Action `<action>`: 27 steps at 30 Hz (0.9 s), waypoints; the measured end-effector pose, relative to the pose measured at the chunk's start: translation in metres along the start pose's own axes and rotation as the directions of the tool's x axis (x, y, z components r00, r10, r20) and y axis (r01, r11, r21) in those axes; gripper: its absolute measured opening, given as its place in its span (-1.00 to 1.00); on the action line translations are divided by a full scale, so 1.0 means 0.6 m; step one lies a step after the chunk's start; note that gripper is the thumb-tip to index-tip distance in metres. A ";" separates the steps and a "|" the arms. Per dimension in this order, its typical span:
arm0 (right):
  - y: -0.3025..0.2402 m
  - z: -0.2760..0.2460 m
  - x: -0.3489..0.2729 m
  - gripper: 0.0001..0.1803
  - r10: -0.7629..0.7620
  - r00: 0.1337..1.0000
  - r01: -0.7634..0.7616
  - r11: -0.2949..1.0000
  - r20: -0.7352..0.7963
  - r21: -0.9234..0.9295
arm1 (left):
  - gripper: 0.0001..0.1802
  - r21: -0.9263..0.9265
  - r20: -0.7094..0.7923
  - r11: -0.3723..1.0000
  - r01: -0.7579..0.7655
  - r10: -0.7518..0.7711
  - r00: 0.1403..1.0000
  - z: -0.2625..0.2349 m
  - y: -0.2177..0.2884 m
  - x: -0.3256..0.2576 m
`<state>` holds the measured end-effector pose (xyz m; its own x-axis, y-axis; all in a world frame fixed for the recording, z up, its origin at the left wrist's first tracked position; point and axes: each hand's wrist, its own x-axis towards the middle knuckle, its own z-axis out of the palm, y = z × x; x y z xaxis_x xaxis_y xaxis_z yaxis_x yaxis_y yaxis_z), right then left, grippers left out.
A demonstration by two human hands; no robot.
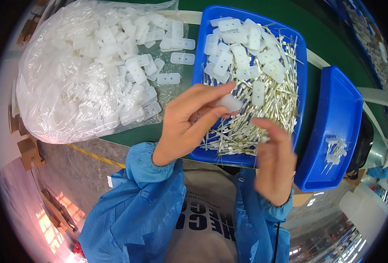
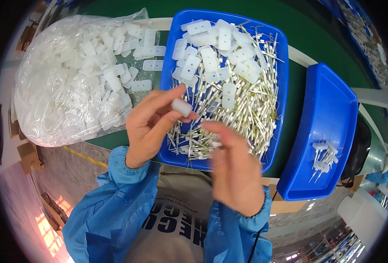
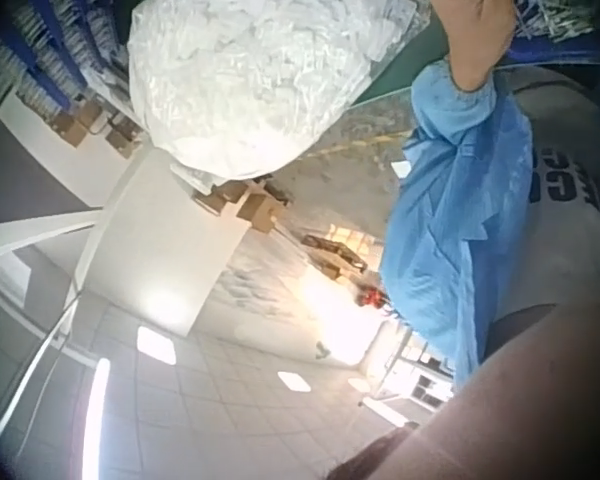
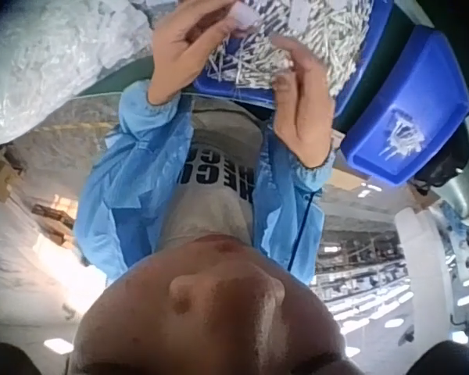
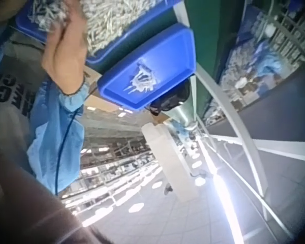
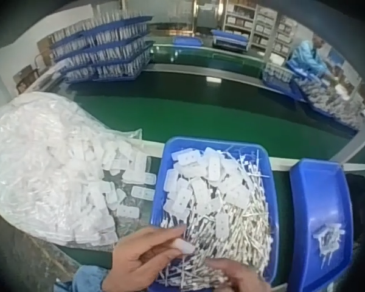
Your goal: The person inserts metal pins into small white plastic component housings by hand at a manufacturing workbench.
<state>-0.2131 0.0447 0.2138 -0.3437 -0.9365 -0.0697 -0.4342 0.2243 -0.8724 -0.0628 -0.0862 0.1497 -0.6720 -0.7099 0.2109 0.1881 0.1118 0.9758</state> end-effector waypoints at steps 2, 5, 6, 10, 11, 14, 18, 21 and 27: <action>0.005 0.037 0.010 -0.67 -0.133 0.990 0.133 0.991 0.044 0.000 | -0.62 -0.216 -0.126 0.970 0.108 -0.137 0.982 0.014 0.000 0.001; 0.012 0.072 0.016 -0.66 -0.209 0.977 0.211 0.976 0.037 -0.059 | -0.62 -0.231 -0.140 0.970 0.071 -0.106 0.984 0.007 -0.005 -0.007; 0.011 0.077 0.016 -0.65 -0.157 0.987 0.153 0.980 -0.023 -0.126 | -0.63 -0.248 -0.152 0.968 0.025 -0.065 0.986 0.006 -0.009 -0.010; 0.002 0.082 0.016 -0.74 -0.039 0.991 0.018 0.987 -0.127 -0.158 | -0.68 -0.139 -0.202 0.990 -0.034 0.005 0.979 0.004 -0.011 -0.008; 0.005 0.082 0.016 -0.81 -0.042 0.990 0.016 0.982 -0.136 -0.186 | -0.68 -0.182 -0.194 0.983 -0.016 -0.020 0.981 0.003 -0.005 -0.009; 0.011 0.075 0.011 -0.85 -0.056 0.990 0.032 0.982 -0.130 -0.186 | -0.69 -0.207 -0.188 0.978 -0.008 -0.032 0.982 0.003 -0.005 -0.010; 0.002 0.072 0.011 -0.86 -0.022 0.987 -0.002 0.989 -0.157 -0.150 | -0.71 -0.195 -0.207 0.981 -0.009 -0.032 0.978 0.005 -0.009 -0.009; 0.006 0.039 0.024 -0.87 -0.056 0.997 0.069 0.953 0.054 -0.296 | -0.73 -0.207 -0.263 0.977 -0.051 -0.006 0.965 0.005 -0.017 -0.010; 0.032 -0.038 0.060 -0.79 -0.084 0.941 -0.083 0.882 -0.327 -0.464 | -0.70 -0.257 -0.288 0.966 0.005 -0.082 0.954 0.008 -0.008 -0.013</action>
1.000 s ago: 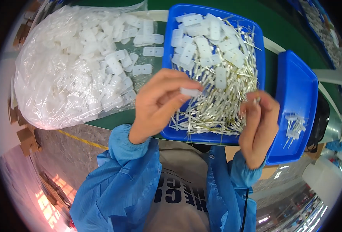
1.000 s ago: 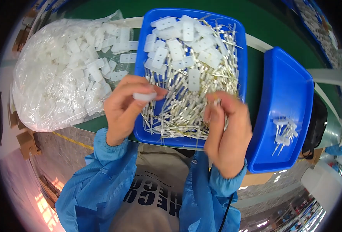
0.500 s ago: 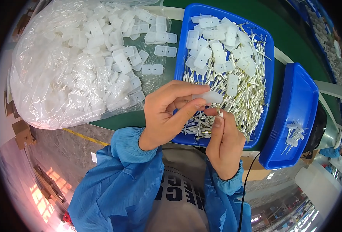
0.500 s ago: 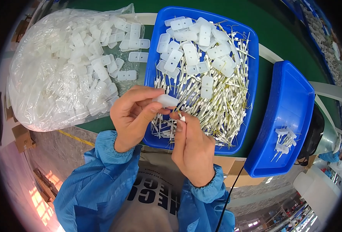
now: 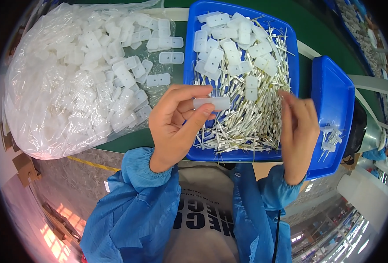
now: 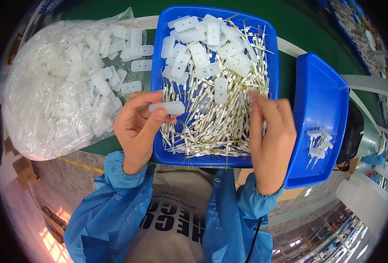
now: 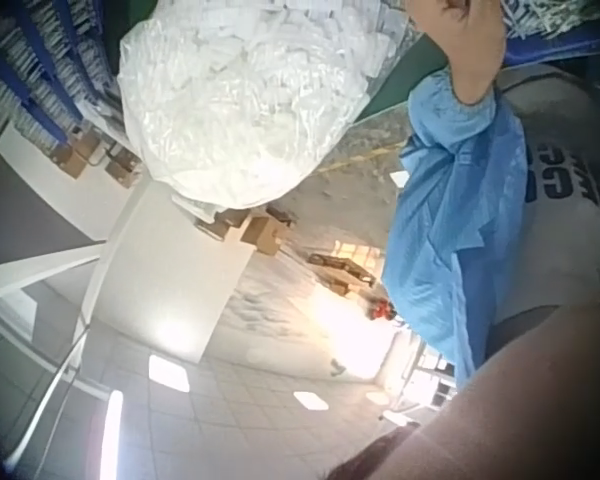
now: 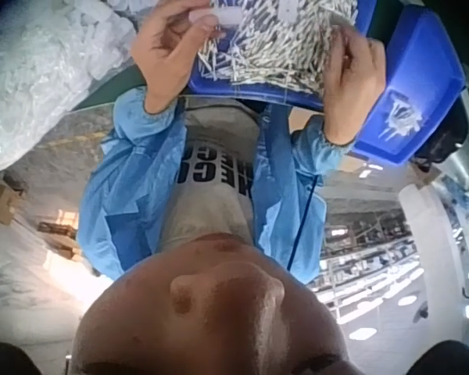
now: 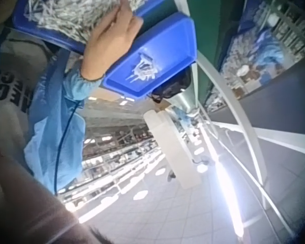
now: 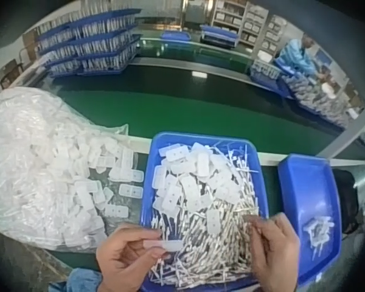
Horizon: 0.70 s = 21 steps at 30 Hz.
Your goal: The person inserts metal pins into small white plastic component housings by hand at a manufacturing workbench.
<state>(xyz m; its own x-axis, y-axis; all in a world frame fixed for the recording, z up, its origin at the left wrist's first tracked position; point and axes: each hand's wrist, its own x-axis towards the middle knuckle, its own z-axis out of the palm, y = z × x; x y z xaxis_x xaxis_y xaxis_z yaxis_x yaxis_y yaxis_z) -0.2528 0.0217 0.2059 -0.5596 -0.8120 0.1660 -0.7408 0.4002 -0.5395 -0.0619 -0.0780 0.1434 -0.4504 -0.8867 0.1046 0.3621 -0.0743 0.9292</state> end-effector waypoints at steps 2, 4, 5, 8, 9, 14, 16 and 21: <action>0.027 0.012 0.020 -0.78 -0.116 0.993 0.111 0.987 -0.037 -0.120 | -0.68 0.021 0.025 1.000 0.006 -0.006 1.000 -0.002 -0.004 0.001; 0.045 0.036 0.033 -0.79 -0.215 0.976 0.205 0.959 -0.032 -0.196 | -0.63 0.235 0.140 0.960 -0.153 0.123 0.982 -0.013 -0.012 0.003; 0.046 0.037 0.032 -0.79 -0.214 0.976 0.203 0.959 -0.033 -0.196 | -0.63 0.234 0.142 0.960 -0.153 0.122 0.982 -0.016 -0.012 0.004; 0.032 0.034 0.029 -0.83 -0.386 0.918 0.350 0.895 -0.087 -0.278 | -0.61 0.362 0.170 0.908 -0.211 0.158 0.973 -0.017 -0.010 0.003; 0.024 0.032 0.020 -0.83 -0.387 0.919 0.353 0.895 -0.081 -0.271 | -0.62 0.293 0.103 0.942 -0.163 0.138 0.985 -0.008 -0.007 0.004; -0.045 0.022 -0.058 -0.68 -0.011 0.987 -0.044 0.940 0.160 0.339 | -0.65 0.103 0.042 0.990 -0.100 0.096 0.994 -0.001 -0.014 0.004; -0.063 0.040 -0.065 -0.70 -0.030 0.985 -0.041 0.917 0.171 0.397 | -0.66 0.090 0.040 0.994 -0.065 0.061 0.997 -0.002 -0.008 0.005; -0.061 0.065 -0.064 -0.82 -0.196 0.964 0.124 0.927 0.178 0.353 | -0.67 0.152 0.016 0.988 -0.024 0.022 1.000 0.003 -0.005 0.007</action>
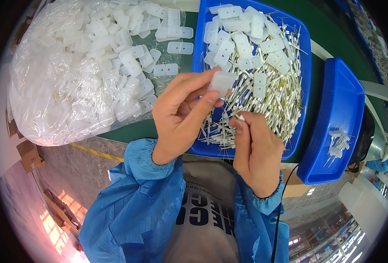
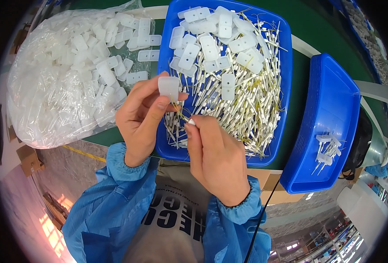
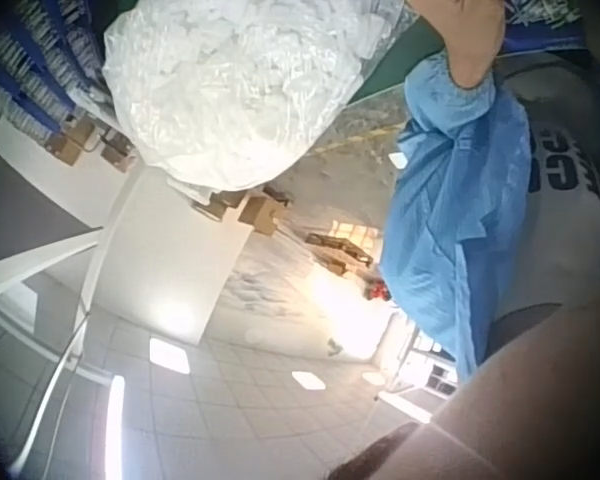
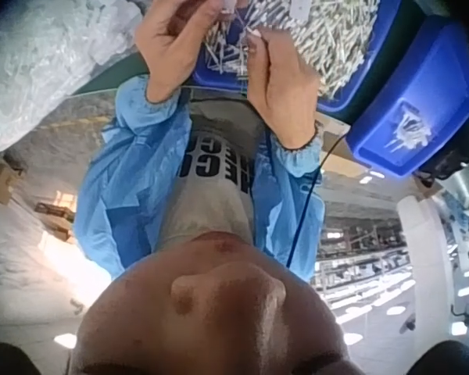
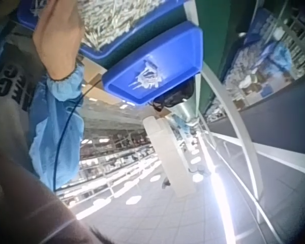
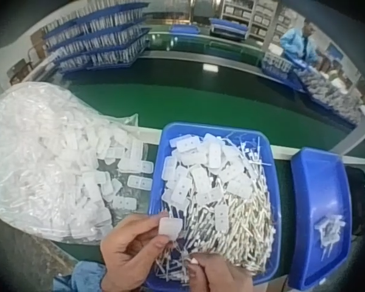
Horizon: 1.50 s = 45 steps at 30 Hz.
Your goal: The person inserts metal pins into small white plastic component housings by hand at a manufacturing workbench.
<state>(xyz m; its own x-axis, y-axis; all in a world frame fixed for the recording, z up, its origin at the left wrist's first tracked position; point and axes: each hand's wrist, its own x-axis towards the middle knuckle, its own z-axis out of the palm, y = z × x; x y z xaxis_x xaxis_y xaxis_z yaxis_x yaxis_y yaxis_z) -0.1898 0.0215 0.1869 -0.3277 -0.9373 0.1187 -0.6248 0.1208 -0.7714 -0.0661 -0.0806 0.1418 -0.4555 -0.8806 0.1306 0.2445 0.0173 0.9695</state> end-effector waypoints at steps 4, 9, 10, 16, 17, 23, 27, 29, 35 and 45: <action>-0.007 0.001 -0.006 -0.82 -0.006 0.999 0.009 0.998 -0.043 0.062 | -0.64 -0.032 -0.018 0.999 0.043 -0.044 0.999 0.002 0.002 -0.004; -0.005 0.003 -0.005 -0.83 -0.048 0.995 0.053 0.997 -0.084 0.054 | -0.69 -0.014 0.024 0.999 0.051 -0.050 0.998 -0.002 0.001 -0.004; -0.006 0.005 -0.006 -0.83 -0.047 0.995 0.051 0.997 -0.083 0.054 | -0.69 -0.013 0.036 0.999 0.043 -0.043 0.998 -0.002 0.001 -0.003; -0.003 0.012 -0.009 -0.84 -0.033 0.994 0.026 0.997 -0.104 -0.069 | -0.71 -0.085 0.006 0.993 0.077 -0.077 0.997 -0.001 0.005 -0.005; -0.004 0.014 -0.010 -0.84 -0.034 0.996 0.029 0.998 -0.087 -0.062 | -0.71 -0.152 -0.004 0.984 0.094 -0.095 0.995 -0.001 0.004 -0.005; -0.004 0.014 -0.011 -0.87 -0.033 0.998 0.032 0.999 -0.050 -0.017 | -0.74 -0.132 0.003 0.988 0.084 -0.085 0.996 0.001 0.006 -0.003; -0.011 0.010 -0.012 -0.92 0.113 0.992 -0.109 0.991 -0.052 0.072 | -0.74 -0.140 0.008 0.988 0.058 -0.057 0.998 -0.005 0.005 -0.006; -0.009 0.003 -0.011 -0.93 0.131 0.990 -0.127 0.990 -0.058 0.069 | -0.74 -0.148 0.012 0.987 0.068 -0.067 0.998 -0.003 0.006 -0.005; -0.012 0.009 -0.010 -0.92 0.115 0.991 -0.111 0.991 -0.064 0.068 | -0.73 -0.046 0.048 0.996 -0.073 0.076 0.996 -0.005 -0.003 -0.002; -0.003 0.009 0.005 -0.86 -0.045 0.999 0.043 0.995 0.025 0.092 | -0.73 -0.158 0.198 0.979 -0.126 0.157 0.968 -0.013 0.006 0.000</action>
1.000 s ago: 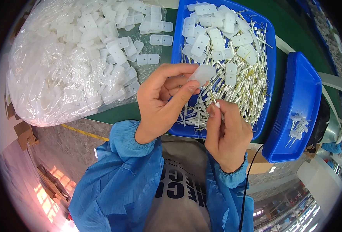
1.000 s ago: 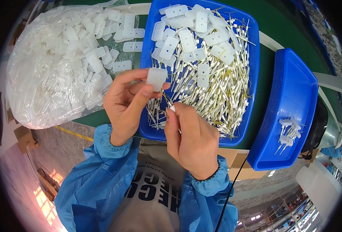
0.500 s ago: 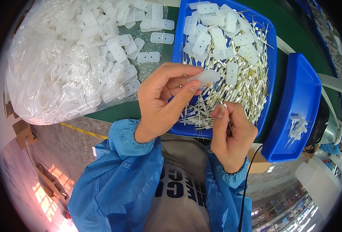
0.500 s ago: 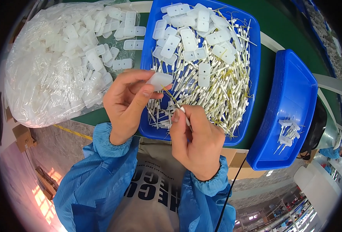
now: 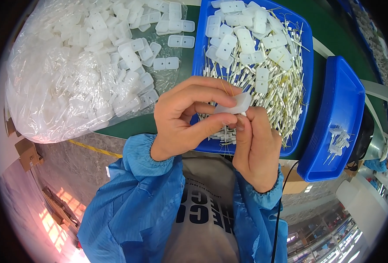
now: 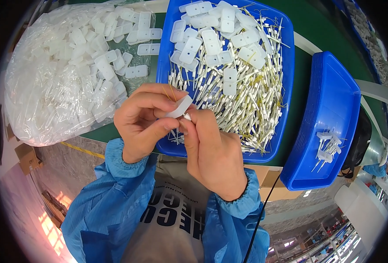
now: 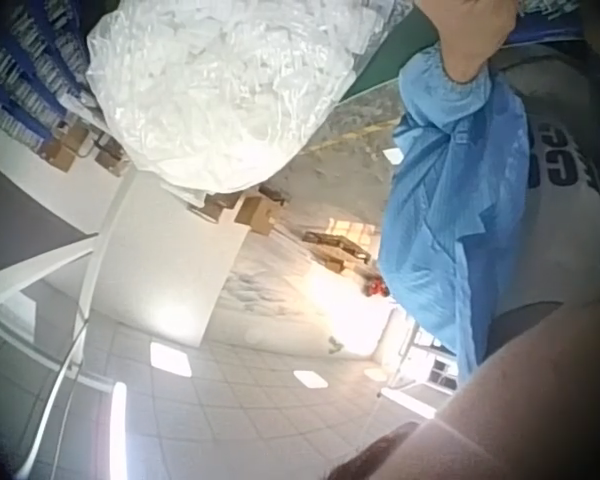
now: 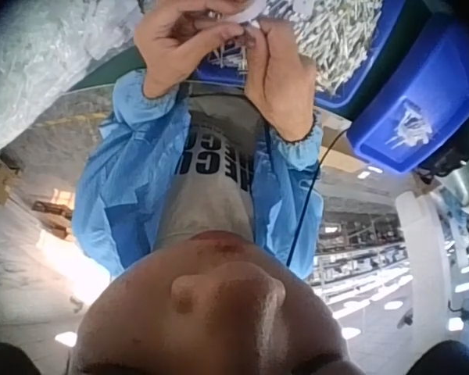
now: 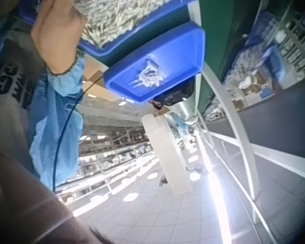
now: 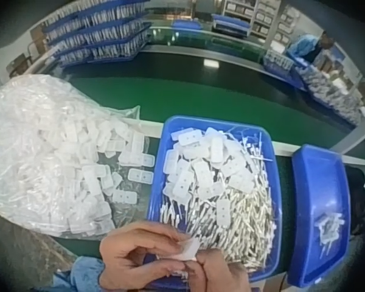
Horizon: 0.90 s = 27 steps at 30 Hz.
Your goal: The person inserts metal pins into small white plastic component housings by hand at a manufacturing workbench.
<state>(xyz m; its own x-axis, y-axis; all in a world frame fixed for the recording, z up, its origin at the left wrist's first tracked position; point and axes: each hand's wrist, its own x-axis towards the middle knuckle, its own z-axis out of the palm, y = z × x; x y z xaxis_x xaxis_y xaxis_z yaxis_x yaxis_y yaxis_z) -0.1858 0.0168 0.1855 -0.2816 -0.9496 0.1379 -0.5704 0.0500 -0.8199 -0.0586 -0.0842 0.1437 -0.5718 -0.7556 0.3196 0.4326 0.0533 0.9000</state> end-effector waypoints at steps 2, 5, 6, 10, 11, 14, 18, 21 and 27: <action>-0.004 -0.010 0.002 -0.88 0.084 0.994 -0.089 0.993 0.066 0.077 | -0.73 0.070 0.034 0.998 0.008 -0.010 0.999 -0.003 0.004 0.001; -0.005 -0.013 0.001 -0.90 0.167 0.971 -0.210 0.936 0.168 0.281 | -0.79 0.032 -0.023 0.994 0.103 -0.102 0.995 0.007 0.011 -0.003; -0.004 -0.014 0.000 -0.91 0.169 0.965 -0.239 0.881 0.201 0.407 | -0.79 0.031 -0.021 0.994 0.103 -0.103 0.994 0.004 0.011 -0.002; -0.011 -0.017 -0.009 -0.93 0.070 0.984 -0.115 0.949 0.161 0.293 | -0.80 0.198 0.090 0.974 -0.114 0.097 0.991 -0.012 0.014 -0.001; -0.010 -0.013 -0.011 -0.93 0.069 0.985 -0.114 0.949 0.161 0.293 | -0.78 0.227 0.099 0.960 -0.164 0.145 0.984 -0.013 0.015 -0.001; -0.017 -0.006 -0.021 -0.90 -0.042 0.999 0.041 0.997 0.010 0.060 | -0.78 0.202 0.127 0.965 -0.164 0.141 0.982 -0.012 0.014 -0.003; -0.043 -0.002 -0.029 -0.89 0.040 0.999 -0.043 0.994 -0.037 -0.105 | -0.77 0.172 0.151 0.978 -0.114 0.089 0.985 -0.014 0.016 -0.005; -0.059 -0.003 -0.031 -0.91 0.165 0.986 -0.167 0.974 -0.022 -0.153 | -0.76 0.198 0.166 0.979 -0.054 0.021 0.986 -0.014 0.019 -0.011; -0.042 -0.036 -0.025 -0.85 0.157 0.980 -0.146 0.985 0.118 -0.096 | -0.71 -0.007 0.115 0.998 0.069 -0.068 0.991 -0.004 0.004 -0.015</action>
<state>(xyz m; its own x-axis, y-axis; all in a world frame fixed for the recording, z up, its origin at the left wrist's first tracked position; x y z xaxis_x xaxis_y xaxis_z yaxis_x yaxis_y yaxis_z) -0.1837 0.0362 0.2159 -0.2746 -0.9597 -0.0595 -0.5947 0.2181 -0.7738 -0.0510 -0.0788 0.1425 -0.6761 -0.6775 0.2898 0.3972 -0.0038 0.9177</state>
